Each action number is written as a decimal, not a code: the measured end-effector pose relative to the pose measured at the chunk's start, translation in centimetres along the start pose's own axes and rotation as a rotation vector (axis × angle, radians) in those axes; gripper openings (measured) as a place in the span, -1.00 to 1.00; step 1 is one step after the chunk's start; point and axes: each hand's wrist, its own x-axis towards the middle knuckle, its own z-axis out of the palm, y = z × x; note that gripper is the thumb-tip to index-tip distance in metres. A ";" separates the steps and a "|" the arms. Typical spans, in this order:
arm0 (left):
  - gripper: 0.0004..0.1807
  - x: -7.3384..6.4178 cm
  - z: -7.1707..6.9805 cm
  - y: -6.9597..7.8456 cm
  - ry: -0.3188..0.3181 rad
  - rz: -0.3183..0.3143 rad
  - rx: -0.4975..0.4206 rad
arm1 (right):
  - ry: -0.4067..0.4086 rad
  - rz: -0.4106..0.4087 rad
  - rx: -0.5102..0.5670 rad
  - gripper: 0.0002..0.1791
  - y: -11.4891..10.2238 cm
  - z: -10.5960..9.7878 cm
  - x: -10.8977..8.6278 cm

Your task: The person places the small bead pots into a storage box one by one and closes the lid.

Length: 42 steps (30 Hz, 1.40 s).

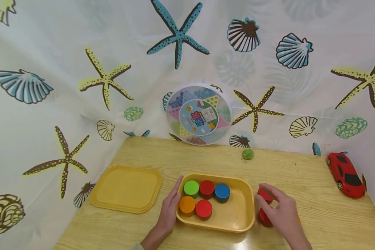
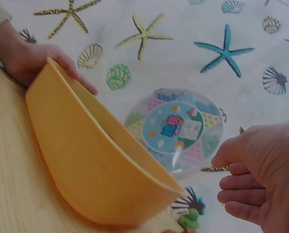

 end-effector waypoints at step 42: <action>-0.43 0.1 0.0 -0.2 -0.002 0.004 0.001 | -0.371 0.294 -0.190 -0.10 6.2 0.4 2.9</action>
